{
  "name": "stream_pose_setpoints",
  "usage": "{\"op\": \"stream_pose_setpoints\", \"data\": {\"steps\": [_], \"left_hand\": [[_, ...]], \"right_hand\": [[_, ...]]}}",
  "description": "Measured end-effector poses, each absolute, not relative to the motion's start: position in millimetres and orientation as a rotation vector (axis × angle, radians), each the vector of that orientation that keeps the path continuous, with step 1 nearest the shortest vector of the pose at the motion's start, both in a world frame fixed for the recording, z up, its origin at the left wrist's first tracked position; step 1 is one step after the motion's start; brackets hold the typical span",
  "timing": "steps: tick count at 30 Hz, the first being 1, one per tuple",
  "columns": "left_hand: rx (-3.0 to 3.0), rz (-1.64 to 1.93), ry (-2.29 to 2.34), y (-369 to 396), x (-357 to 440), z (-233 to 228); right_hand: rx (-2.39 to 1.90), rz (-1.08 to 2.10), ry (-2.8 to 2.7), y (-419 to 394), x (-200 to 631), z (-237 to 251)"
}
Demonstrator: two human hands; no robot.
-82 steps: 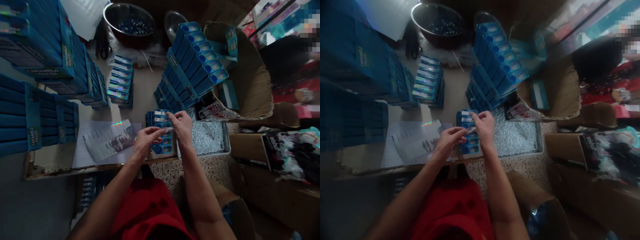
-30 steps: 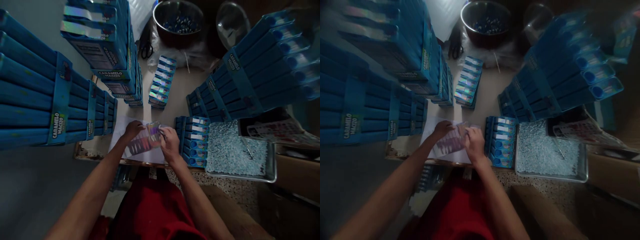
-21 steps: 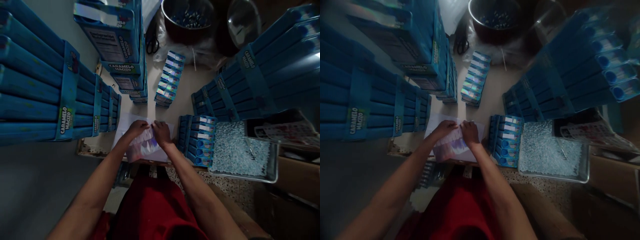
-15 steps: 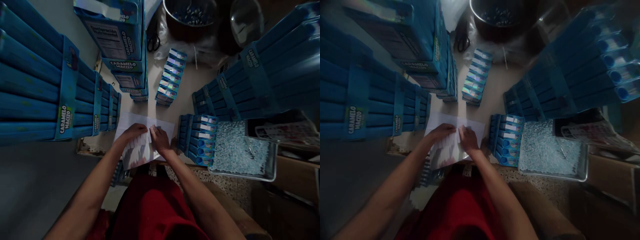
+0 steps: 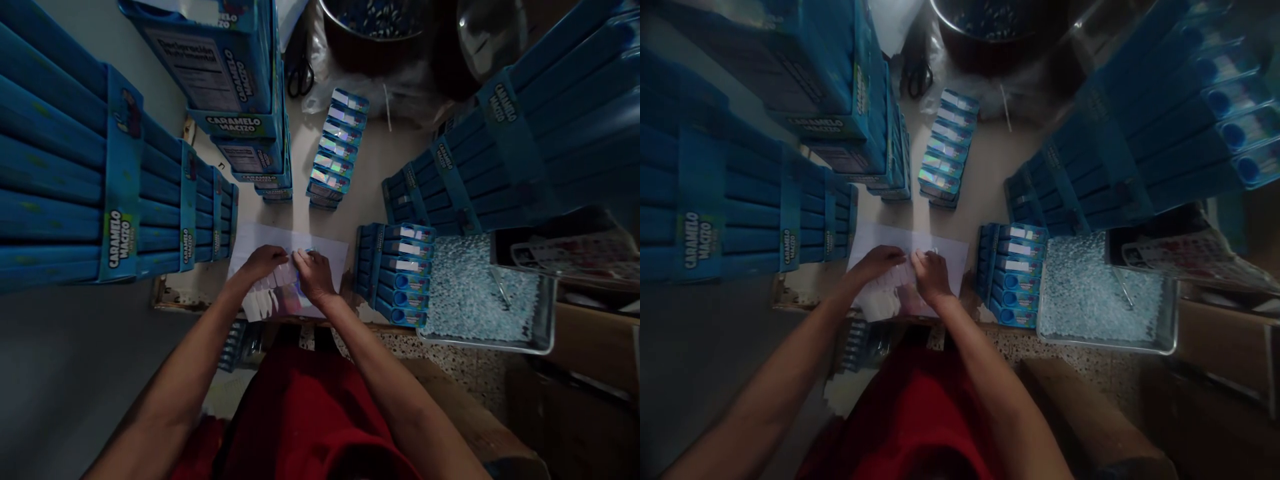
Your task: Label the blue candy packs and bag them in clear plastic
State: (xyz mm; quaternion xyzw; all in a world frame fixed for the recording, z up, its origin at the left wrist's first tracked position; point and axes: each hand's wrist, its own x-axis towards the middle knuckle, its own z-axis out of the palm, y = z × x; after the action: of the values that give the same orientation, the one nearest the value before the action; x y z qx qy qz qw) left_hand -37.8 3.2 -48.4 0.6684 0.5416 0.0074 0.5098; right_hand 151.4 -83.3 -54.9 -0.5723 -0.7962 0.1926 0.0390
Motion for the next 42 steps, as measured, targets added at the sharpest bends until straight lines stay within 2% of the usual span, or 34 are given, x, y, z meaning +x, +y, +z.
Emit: {"op": "stream_pose_setpoints", "data": {"steps": [11, 19, 27, 34, 37, 42], "left_hand": [[1.632, -0.041, 1.383, -5.8, -36.0, -49.9], [1.693, -0.102, 1.404, -7.1, -29.1, -44.4], [1.688, -0.154, 1.471, -10.0, -31.2, -39.3], [1.764, -0.130, 1.648, -8.9, -17.4, -38.0], [1.806, -0.067, 1.686, -5.9, -12.4, -36.0], [1.627, 0.457, 1.722, -35.6, 1.7, -8.6]], "right_hand": [[-1.819, 0.682, -2.386, -109.9, 153.4, -41.9], [-1.879, 0.593, -2.399, -81.3, 149.7, -38.0], [-1.868, 0.578, -2.370, -99.5, 153.9, -18.8], [-1.957, 0.709, -1.966, -114.0, 168.5, 9.3], [-2.033, 0.853, -1.601, -130.3, 177.7, 30.5], [-1.862, 1.368, -0.572, -147.1, 195.0, 70.2]]}}
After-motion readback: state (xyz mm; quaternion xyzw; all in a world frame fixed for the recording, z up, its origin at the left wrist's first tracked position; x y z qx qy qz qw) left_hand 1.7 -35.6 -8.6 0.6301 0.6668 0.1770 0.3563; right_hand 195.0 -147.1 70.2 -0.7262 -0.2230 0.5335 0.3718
